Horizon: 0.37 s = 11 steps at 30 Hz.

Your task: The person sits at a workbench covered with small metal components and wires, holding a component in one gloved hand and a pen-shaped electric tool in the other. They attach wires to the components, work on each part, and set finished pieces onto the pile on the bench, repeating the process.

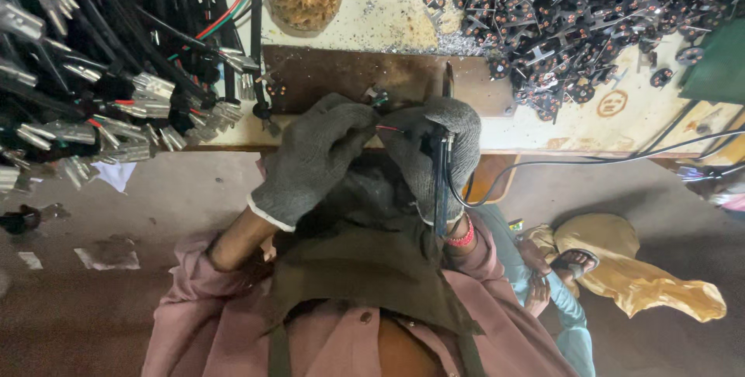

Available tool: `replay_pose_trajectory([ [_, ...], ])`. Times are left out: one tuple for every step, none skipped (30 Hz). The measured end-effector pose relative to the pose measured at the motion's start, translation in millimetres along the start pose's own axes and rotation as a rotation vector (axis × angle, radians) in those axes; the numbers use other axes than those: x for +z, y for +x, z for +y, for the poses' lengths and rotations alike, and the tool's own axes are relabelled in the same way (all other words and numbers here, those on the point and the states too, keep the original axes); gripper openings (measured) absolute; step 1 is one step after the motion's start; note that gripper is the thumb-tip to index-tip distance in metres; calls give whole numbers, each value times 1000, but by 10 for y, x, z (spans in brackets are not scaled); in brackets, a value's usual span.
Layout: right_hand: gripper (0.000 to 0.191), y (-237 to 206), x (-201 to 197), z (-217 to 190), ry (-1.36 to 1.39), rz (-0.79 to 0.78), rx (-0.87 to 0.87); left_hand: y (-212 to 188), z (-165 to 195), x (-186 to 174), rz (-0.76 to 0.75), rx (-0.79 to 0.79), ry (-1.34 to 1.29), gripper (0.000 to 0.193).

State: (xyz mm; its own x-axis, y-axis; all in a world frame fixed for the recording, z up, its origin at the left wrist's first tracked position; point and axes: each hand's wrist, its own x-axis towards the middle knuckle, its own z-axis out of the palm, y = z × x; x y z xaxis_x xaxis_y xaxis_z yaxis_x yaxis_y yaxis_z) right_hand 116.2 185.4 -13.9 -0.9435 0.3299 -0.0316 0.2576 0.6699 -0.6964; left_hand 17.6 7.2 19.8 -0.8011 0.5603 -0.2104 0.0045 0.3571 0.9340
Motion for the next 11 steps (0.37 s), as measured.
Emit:
replay_pose_trajectory([
  [33,-33,13,52,216,-7,125,0,-27,-3,-8,2,-28,14],
  [34,-64,24,90,433,-13,249,6,-52,-12,-15,5,-55,13],
  [35,-83,30,117,652,-22,372,20,-77,-23,-94,-57,-89,12],
  [37,-92,40,129,590,12,306,43,-101,-35,-174,-119,-120,11],
  [39,-99,44,128,529,45,242,52,-114,-38,-255,-181,-152,11],
  [41,-106,21,122,464,76,180,44,-112,-27,-199,-144,-143,11],
  [37,-101,-33,117,525,19,219,38,-104,-13,-145,-108,-135,11],
  [32,-80,-99,107,588,-35,258,41,-93,-8,-92,-69,-125,12],
  [29,-62,-151,80,653,-88,299,29,-66,-5,-30,-7,-98,16],
  [27,-39,-175,43,467,-55,173,8,-29,3,34,57,-71,20],
  [27,-139,-314,-68,467,-54,173,-10,2,9,98,122,-44,25],
])
